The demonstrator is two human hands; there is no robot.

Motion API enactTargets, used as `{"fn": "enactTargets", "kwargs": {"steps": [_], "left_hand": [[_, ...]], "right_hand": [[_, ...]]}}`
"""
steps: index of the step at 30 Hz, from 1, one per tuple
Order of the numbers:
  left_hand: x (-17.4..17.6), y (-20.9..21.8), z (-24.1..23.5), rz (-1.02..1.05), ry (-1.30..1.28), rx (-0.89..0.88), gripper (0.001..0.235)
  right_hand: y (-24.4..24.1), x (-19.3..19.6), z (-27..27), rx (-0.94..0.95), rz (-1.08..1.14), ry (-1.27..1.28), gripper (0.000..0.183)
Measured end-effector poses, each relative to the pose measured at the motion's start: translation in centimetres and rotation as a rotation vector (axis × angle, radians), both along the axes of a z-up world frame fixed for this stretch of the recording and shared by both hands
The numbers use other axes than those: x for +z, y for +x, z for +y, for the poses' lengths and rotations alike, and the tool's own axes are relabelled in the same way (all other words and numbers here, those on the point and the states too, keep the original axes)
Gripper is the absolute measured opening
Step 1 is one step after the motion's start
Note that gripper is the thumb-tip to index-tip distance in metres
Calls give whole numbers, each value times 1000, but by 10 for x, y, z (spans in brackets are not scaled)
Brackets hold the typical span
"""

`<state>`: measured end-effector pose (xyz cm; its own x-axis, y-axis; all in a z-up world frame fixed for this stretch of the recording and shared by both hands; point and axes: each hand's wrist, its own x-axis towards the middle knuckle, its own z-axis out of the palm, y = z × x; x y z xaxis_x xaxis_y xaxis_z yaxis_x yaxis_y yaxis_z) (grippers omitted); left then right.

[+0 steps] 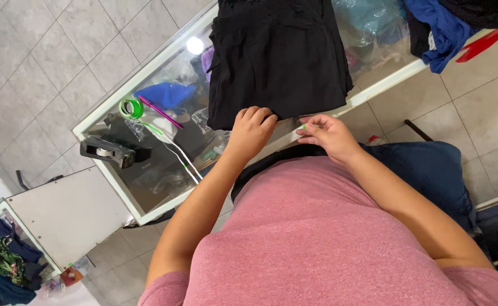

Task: The person uses a pink tool to mark and cut a green and white tag strip. They then attach the cut tags to a folded black garment on a glass counter. Finally, the person picks up the garment and places it on a stack of other clothes.

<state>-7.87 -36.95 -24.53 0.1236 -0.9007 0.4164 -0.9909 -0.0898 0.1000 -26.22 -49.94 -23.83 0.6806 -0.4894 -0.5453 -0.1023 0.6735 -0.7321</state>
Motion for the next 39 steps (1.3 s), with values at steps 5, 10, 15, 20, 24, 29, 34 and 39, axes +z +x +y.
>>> {"fn": "enactTargets", "kwargs": {"steps": [5,10,15,20,24,29,34,39], "left_hand": [[4,0,1,187,48,75,8],[-3,4,3,158,100,54,24],[-4,8,-1,276,131,98,16],[1,24,-12,667,203,127,9],[5,31,-17,941,262,291,13],[9,35,-21,1139,216,442,18],[53,37,-27,632,141,198,21],[15,41,-17,228,11,37,5]], "right_hand": [[3,-14,-10,45,-29,-8,8],[1,-15,-23,215,-9,-153,10],[2,-24,-28,240,-39,-204,11],[6,-26,-36,317,-54,-418,12],[8,-23,-37,414,-53,-571,7],[17,25,-43,545,-66,-787,12],[21,35,-49,463,-125,-767,8],[23,23,-46,359,-180,-563,5]]}}
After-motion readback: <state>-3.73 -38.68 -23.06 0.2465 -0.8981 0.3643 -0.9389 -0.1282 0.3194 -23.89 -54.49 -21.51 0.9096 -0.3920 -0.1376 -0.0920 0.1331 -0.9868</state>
